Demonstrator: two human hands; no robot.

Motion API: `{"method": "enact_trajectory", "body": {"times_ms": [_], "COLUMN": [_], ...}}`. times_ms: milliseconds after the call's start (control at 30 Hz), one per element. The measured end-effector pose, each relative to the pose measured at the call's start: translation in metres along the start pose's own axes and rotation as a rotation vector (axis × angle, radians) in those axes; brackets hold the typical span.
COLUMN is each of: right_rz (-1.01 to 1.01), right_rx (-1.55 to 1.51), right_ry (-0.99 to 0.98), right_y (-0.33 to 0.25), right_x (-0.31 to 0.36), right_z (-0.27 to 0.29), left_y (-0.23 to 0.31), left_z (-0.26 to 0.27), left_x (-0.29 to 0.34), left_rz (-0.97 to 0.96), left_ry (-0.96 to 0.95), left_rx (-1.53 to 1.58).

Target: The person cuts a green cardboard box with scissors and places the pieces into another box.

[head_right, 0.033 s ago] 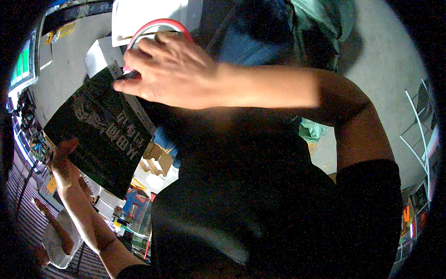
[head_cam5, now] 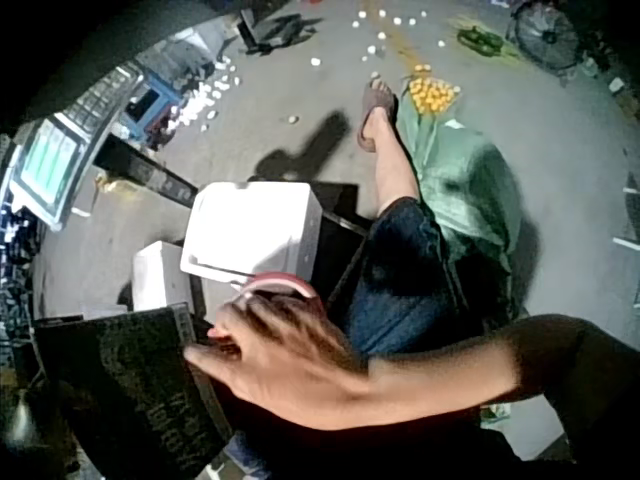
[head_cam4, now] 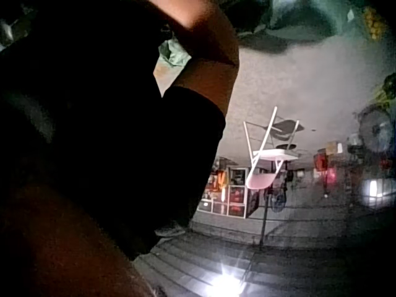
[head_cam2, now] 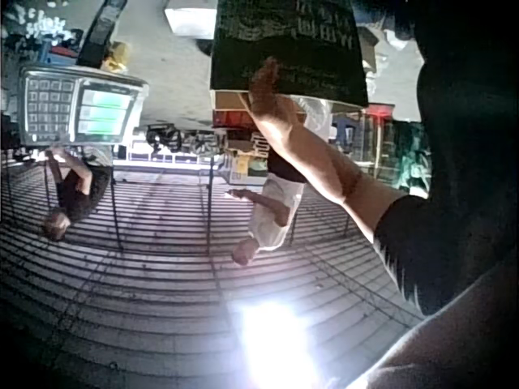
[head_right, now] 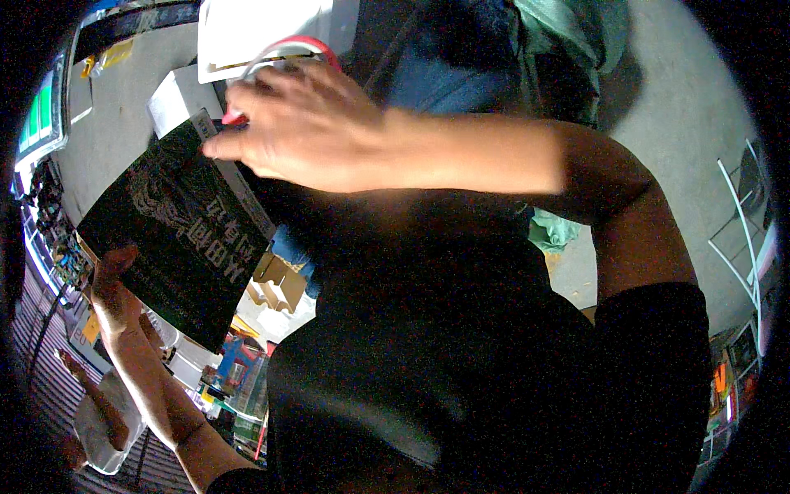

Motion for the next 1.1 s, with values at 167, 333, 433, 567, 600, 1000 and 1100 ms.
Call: {"method": "enact_trajectory", "body": {"times_ms": [167, 333, 433, 567, 600, 1000, 1100], "right_rz": [-1.165, -0.461, -0.468, -0.296, -0.325, -0.261, -1.156], "right_rx": [-1.675, -0.798, -0.549, -0.303, -0.283, -0.197, -1.291], "right_ry": [-0.378, -0.25, -0.18, -0.127, -0.136, -0.05, -0.416], "right_y": [0.022, 0.037, 0.03, 0.021, 0.023, 0.018, 0.047], "right_x": [0.03, 0.038, 0.034, 0.023, 0.022, 0.009, 0.028], "right_z": [-0.046, -0.022, -0.016, -0.009, -0.01, -0.012, -0.04], "left_y": [-0.019, -0.037, -0.042, -0.045, -0.045, -0.048, -0.049], "left_z": [0.022, 0.04, 0.044, 0.046, 0.046, 0.045, 0.044], "left_x": [-0.007, -0.011, -0.012, -0.013, -0.013, -0.015, -0.015], "left_rz": [0.009, -0.067, -0.084, -0.116, -0.121, -0.155, -0.163], "left_ry": [-0.002, 0.024, 0.022, 0.013, 0.013, 0.012, 0.013], "left_rx": [-0.036, -0.036, -0.047, -0.053, -0.053, -0.056, -0.056]}}
Point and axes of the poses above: each hand's wrist, its own x-axis away from the middle knuckle, its own z-axis out of the back of the hand, y = z × x, the point moved 6 cm from there along -x, towards the middle knuckle, and after that the axes turned 13 degrees about -x, right-handed, at the moved point
